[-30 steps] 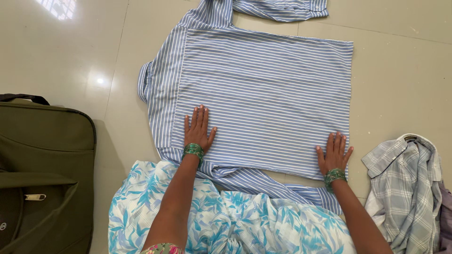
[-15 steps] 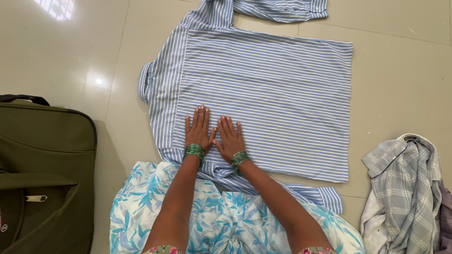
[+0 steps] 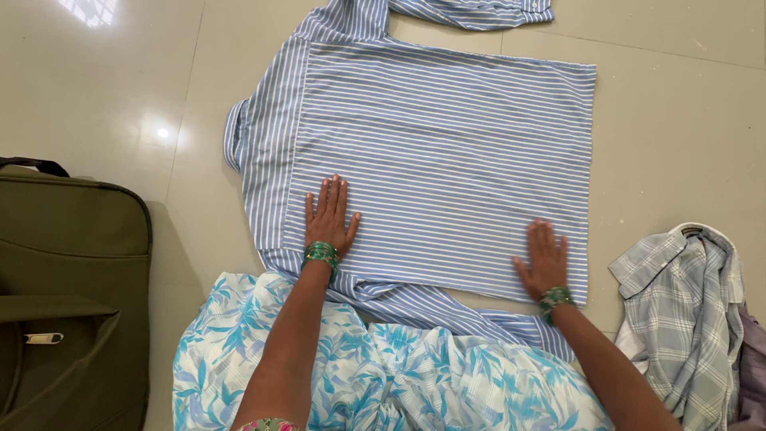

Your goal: The person buttons a blue and white striped shirt, then folds it neatly on the floor. The shirt is folded in half, then the sleeves are folded in, and finally the shirt is rolled up into a compact bundle.

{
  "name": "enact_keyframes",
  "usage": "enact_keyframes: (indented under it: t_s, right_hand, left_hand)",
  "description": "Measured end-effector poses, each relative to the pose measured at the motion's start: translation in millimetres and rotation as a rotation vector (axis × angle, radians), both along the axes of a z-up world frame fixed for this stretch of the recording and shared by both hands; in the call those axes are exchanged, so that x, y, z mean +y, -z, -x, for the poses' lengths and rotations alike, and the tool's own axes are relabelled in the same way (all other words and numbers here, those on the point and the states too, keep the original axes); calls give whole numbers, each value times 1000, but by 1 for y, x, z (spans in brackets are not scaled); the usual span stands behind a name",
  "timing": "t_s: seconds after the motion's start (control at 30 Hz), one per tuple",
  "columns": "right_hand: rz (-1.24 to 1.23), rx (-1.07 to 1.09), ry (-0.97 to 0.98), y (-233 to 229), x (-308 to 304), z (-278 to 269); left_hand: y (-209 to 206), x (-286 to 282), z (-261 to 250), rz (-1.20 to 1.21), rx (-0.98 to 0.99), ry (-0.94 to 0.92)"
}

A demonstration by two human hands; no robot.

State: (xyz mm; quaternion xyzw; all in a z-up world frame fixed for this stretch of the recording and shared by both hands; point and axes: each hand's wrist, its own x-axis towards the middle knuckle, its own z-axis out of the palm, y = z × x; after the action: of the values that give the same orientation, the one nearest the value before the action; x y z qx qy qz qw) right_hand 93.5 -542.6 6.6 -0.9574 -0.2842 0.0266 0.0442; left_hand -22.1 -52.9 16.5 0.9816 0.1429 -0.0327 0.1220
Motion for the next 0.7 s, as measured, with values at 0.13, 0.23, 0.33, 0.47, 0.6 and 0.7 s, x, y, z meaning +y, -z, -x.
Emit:
enact_keyframes:
  t_s: [0.13,0.23,0.33,0.47,0.6,0.7]
  right_hand:
    - [-43,10,164,0,-38,-4]
    - [-24,31,220,5,-49,-8]
    - [46,34,481,11,-44,-22]
    - [13,-17,368,11,21,-42]
    - [-12,158,-43,5,172,-11]
    - [-123,180,-310,-5,266,31]
  left_hand:
    - [0,-1,0,-11,-8,0]
    - [-1,-1,1,-9,11,-3]
    - [0,-1,-1,5,2,-10]
    - [2,-2,1,12,-22,-10]
    - [2,0,0,1,-23,-7]
    - [0,-2,0,8,-7,-13]
